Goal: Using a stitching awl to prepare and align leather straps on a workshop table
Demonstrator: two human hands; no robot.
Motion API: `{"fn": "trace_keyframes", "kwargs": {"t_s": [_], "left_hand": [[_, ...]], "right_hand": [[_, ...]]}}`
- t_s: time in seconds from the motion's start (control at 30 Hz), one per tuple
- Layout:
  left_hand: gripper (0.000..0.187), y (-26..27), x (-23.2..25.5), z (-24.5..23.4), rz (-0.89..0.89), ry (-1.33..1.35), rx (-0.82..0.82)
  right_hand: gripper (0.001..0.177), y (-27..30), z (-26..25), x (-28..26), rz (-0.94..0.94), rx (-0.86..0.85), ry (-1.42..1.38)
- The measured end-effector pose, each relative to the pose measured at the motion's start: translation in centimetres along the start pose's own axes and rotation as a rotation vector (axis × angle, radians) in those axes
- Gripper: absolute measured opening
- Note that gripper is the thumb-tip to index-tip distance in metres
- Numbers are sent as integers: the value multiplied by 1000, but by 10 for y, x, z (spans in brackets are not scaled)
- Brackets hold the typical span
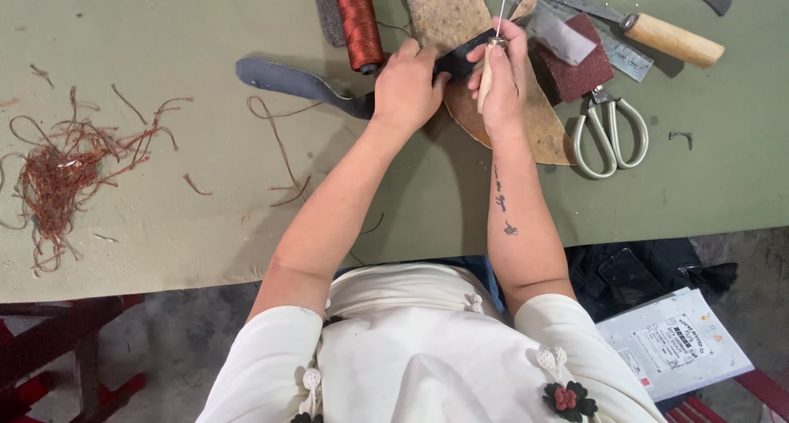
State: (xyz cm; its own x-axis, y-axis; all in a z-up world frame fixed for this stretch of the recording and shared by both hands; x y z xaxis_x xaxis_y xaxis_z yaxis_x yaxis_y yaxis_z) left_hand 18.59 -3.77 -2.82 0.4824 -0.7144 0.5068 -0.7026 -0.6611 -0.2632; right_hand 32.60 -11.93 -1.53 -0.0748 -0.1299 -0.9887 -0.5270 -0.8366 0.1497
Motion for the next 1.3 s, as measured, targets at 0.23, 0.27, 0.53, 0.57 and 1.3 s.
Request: {"fn": "trace_keyframes", "kwargs": {"t_s": [0.23, 0.27, 0.53, 0.57, 1.3], "left_hand": [[13, 43, -16, -78, 46, 143, 78], [8, 52, -29, -83, 20, 197, 229], [12, 70, -89, -101, -288, 843, 240], [15, 71, -90, -101, -320, 847, 196], [22, 73, -104, -93, -246, 964, 165]], "right_hand": [[30, 44, 49, -16, 56, -249, 22], [36, 53, 59, -14, 59, -351, 89], [41, 81, 93, -27, 45, -499, 583], [38, 80, 92, -28, 79, -474, 531], [46, 74, 83, -14, 109, -504, 580]]}}
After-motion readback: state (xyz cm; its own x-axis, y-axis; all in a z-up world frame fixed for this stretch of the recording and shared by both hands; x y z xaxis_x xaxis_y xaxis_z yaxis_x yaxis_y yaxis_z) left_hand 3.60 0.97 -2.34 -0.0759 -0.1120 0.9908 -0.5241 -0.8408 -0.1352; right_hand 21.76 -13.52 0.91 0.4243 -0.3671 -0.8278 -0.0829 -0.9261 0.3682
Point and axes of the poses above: each hand's wrist, its own y-axis away from the middle knuckle, its own z-axis out of the palm, x = y × z, the point moved 1 cm from there along -y, towards the middle knuckle, and after that the axes turned 13 degrees about z, right-handed, at the moved point
